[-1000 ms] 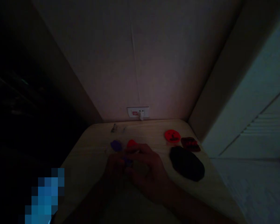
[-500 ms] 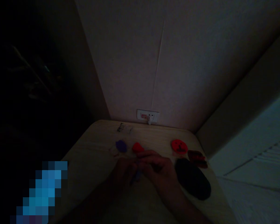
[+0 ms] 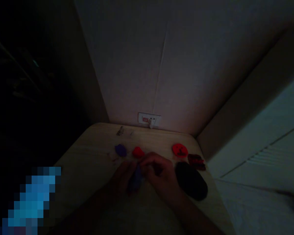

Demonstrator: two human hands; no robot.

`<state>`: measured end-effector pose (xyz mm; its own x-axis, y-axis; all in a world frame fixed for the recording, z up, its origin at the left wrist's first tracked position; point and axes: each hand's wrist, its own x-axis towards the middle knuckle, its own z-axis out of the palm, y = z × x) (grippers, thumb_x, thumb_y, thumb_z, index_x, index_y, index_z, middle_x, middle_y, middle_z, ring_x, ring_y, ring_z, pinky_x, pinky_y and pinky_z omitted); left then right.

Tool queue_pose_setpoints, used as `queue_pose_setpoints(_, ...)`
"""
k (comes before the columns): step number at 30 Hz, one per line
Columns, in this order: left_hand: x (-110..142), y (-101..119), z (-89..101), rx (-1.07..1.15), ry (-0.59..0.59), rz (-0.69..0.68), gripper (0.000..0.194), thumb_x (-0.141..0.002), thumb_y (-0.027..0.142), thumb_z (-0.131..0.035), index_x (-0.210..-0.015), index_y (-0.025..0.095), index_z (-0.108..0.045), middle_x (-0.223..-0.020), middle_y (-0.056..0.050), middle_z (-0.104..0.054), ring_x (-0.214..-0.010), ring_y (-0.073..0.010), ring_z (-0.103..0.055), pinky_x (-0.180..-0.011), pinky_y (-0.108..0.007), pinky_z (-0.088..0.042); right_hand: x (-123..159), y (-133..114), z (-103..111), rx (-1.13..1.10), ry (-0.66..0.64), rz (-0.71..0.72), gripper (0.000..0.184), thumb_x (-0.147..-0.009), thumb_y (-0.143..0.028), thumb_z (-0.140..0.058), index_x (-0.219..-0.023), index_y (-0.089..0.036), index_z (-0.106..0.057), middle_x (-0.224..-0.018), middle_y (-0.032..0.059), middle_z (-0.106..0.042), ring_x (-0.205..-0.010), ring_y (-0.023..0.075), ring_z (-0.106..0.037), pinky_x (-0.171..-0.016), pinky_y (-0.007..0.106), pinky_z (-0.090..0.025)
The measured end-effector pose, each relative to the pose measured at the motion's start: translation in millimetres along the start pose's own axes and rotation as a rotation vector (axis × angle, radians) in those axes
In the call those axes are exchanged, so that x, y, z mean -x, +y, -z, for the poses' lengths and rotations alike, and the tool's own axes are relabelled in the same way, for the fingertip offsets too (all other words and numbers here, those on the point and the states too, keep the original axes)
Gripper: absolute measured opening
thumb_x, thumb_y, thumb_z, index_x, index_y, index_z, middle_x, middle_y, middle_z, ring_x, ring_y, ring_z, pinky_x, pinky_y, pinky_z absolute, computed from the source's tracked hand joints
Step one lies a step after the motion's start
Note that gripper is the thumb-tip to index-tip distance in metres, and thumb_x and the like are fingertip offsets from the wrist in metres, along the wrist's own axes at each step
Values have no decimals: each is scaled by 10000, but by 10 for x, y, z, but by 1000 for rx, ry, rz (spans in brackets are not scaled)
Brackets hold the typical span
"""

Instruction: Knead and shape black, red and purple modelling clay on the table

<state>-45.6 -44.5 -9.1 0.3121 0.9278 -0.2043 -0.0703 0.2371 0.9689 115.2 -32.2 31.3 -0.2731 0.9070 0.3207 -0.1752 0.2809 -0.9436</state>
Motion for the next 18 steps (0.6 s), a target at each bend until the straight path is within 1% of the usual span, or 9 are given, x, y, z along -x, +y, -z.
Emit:
queue_pose_setpoints(3, -29, 18, -6, 76, 74, 47, 722, -804, 864, -405, -625, 188, -582, -389, -1, -508, -300, -108, -425, -294, -225, -265, 2, -60, 7, 157, -17, 113, 123, -880, -195, -720, -976, -255, -769, -899, 43, -694, -824, 160, -648, -743, 274, -533)
queue_pose_setpoints(6, -37, 69, -21, 91, 114, 29, 725, -763, 881, -450, -636, 181, -594, -396, 5, -506, -298, -109, -434, -290, -222, -270, 7, -108, 13, 325, -61, 211, 217, -902, -171, -682, -1082, -255, -770, -932, 59, -697, -803, 161, -649, -720, 286, -540)
queue_pose_setpoints(9, -38, 87, -27, 83, 145, 21, 722, -747, 885, -468, -647, 180, -587, -412, 10, -504, -315, -108, -442, -300, -218, -275, 12, -123, 21, 437, -77, 298, 306, -902, -133, -660, -1170, -251, -745, -965, 64, -698, -787, 151, -654, -700, 279, -553)
queue_pose_setpoints(11, -37, 88, -25, 90, 199, 32, 706, -734, 882, -493, -683, 184, -583, -437, 24, -505, -331, -107, -442, -310, -218, -285, 16, -118, 26, 497, -68, 360, 338, -885, -105, -669, -1184, -248, -738, -982, 65, -698, -825, 155, -666, -715, 276, -562)
queue_pose_setpoints(13, -35, 94, -21, 88, 232, 30, 688, -735, 871, -512, -685, 188, -572, -448, 34, -490, -347, -103, -436, -320, -215, -286, 20, -110, 28, 548, -48, 413, 332, -867, -89, -687, -1153, -247, -748, -1002, 66, -700, -872, 164, -677, -729, 275, -570)
queue_pose_setpoints(15, -34, 111, -18, 81, 215, 15, 689, -750, 866, -495, -641, 189, -558, -436, 36, -460, -349, -99, -416, -325, -215, -274, 22, -106, 26, 573, -23, 435, 313, -857, -91, -702, -1123, -247, -756, -999, 63, -700, -860, 161, -679, -714, 269, -575)
queue_pose_setpoints(18, -35, 132, -18, 73, 172, -1, 707, -761, 872, -464, -597, 191, -557, -419, 26, -451, -339, -99, -400, -328, -222, -268, 24, -107, 22, 570, -18, 420, 320, -854, -100, -706, -1132, -253, -748, -996, 58, -695, -785, 142, -664, -669, 257, -574)
